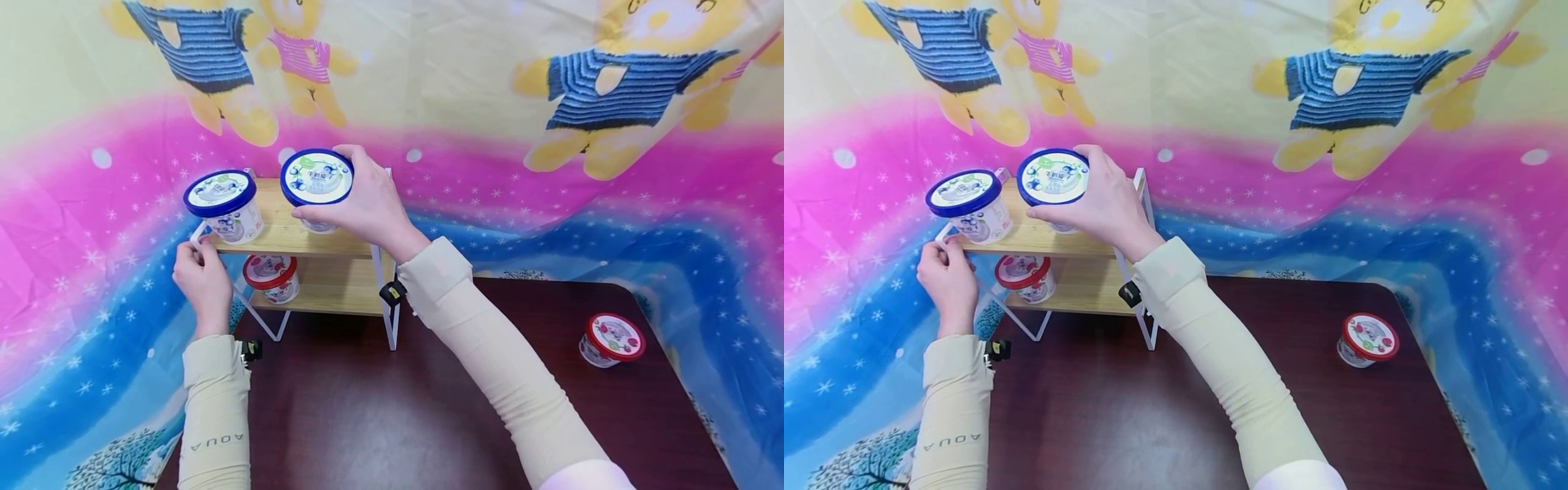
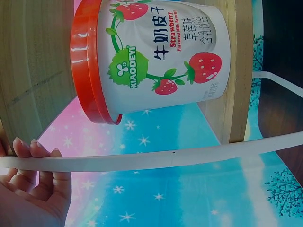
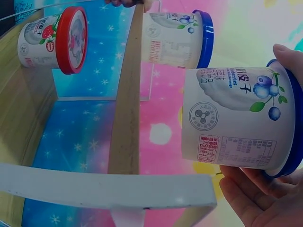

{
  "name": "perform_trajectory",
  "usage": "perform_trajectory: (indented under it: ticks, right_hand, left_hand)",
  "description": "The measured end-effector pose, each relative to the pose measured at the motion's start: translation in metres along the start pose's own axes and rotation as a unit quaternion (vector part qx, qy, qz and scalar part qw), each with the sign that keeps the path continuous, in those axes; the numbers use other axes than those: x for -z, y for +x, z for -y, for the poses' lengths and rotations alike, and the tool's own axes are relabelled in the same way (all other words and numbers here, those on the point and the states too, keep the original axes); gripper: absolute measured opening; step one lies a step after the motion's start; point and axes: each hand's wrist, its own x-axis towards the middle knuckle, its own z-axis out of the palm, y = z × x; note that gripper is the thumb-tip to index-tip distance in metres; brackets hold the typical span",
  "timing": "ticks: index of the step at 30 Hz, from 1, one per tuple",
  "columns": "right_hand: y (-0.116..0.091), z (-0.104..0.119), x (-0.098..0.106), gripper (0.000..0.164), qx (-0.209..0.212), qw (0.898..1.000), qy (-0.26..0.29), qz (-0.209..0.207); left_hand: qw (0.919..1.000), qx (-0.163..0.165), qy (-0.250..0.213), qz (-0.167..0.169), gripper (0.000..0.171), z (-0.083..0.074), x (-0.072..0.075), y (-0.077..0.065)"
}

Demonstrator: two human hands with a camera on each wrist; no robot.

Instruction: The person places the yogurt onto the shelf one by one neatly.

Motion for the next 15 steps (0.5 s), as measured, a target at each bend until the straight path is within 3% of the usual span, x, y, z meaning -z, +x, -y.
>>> perform_trajectory:
  ticks: [15]
  right_hand:
    - [0.0028, -0.0075, -0.0067, 0.104, -0.012, 0.999, -0.025, 0.023]
  left_hand:
    - [1.0000, 0.005, 0.002, 0.002, 0.030, -0.0005, 0.0008, 0.0002]
